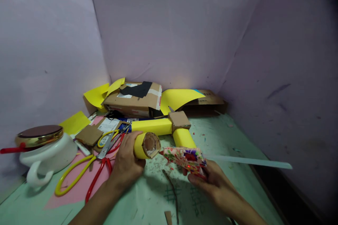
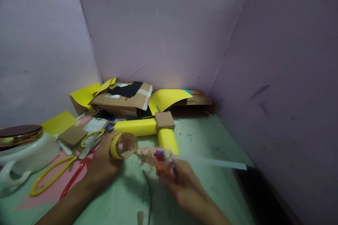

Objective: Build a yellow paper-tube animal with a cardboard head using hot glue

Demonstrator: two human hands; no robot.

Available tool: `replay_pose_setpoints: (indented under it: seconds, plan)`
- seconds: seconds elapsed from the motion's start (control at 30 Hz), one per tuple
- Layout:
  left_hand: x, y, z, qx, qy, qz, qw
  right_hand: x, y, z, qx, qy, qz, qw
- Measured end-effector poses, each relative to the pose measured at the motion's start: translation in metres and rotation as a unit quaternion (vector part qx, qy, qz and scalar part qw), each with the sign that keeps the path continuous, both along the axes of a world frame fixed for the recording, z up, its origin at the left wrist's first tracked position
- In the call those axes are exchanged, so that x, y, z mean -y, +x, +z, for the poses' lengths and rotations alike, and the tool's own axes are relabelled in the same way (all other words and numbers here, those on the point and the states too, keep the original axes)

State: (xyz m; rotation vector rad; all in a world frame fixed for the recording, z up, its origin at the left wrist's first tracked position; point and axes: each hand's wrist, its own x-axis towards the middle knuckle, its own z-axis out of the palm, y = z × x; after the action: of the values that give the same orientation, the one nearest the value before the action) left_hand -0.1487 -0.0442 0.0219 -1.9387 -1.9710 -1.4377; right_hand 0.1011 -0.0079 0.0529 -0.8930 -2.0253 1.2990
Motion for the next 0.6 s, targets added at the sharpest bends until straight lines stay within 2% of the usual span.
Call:
replay_pose_setpoints:
  seconds: [0.23,0.6]
  plan:
    - [0.0,0.001,0.002,0.005,-0.018,-0.012,1.0,0.002,0.0,-0.004,-0.002,-0.028,0.018,0.999]
    - [0.002,0.004,0.001,-0.013,-0.03,-0.023,0.999,0.004,0.002,-0.011,0.023,-0.037,-0.033,0.998]
